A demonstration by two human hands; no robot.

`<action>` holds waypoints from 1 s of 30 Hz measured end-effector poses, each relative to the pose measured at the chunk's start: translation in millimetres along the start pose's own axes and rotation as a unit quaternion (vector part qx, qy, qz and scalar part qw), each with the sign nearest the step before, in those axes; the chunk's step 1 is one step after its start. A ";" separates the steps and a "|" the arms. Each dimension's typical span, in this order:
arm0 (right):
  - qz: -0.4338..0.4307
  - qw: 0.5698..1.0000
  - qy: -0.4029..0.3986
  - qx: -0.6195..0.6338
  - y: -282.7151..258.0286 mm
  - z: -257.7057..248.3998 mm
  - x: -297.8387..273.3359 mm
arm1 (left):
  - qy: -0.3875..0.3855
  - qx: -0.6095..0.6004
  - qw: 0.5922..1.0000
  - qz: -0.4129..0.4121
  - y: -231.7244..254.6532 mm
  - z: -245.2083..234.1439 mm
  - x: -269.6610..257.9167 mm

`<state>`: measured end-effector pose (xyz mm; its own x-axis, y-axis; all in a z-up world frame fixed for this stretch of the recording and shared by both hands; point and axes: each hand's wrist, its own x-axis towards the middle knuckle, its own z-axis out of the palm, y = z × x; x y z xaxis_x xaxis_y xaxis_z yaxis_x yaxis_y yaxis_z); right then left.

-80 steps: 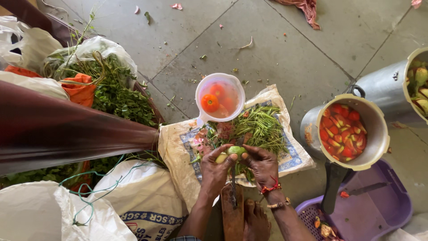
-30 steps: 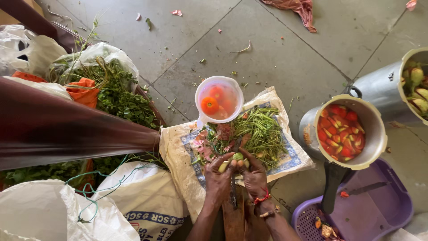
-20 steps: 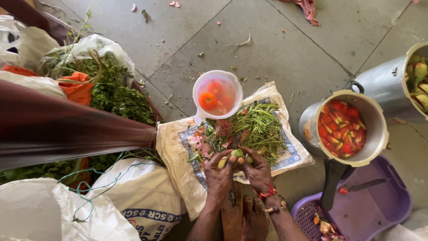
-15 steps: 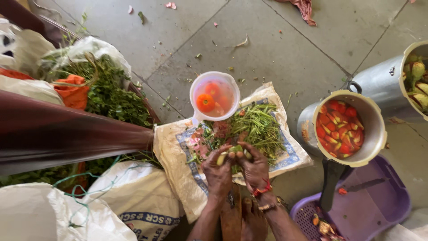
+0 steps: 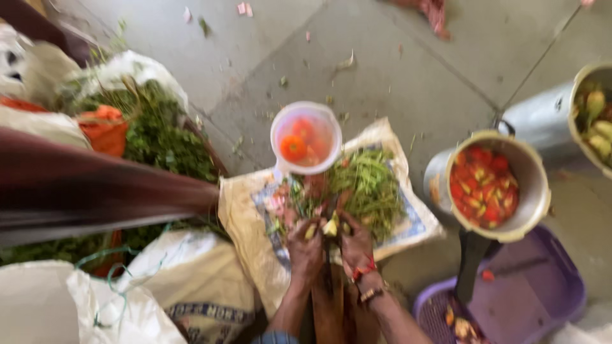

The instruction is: The person chops small green vegetables by hand using a small knife, placing the cut pieces into a pot containing chopped tomatoes while other people assist by bringing more vegetables from bags.

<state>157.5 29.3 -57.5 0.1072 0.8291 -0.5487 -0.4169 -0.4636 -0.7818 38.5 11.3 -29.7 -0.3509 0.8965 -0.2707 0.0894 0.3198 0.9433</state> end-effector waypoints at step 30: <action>0.139 0.977 -0.021 0.163 16.0 -43.8 -25.2 | 0.000 -0.121 0.992 -0.046 -5.8 -10.4 -21.1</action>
<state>187.7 -12.8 -69.1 -0.0846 0.7006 -0.7086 -0.6905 -0.5539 -0.4652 35.7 -12.7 -27.4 -0.3463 0.8671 -0.3580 -0.1694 0.3175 0.9330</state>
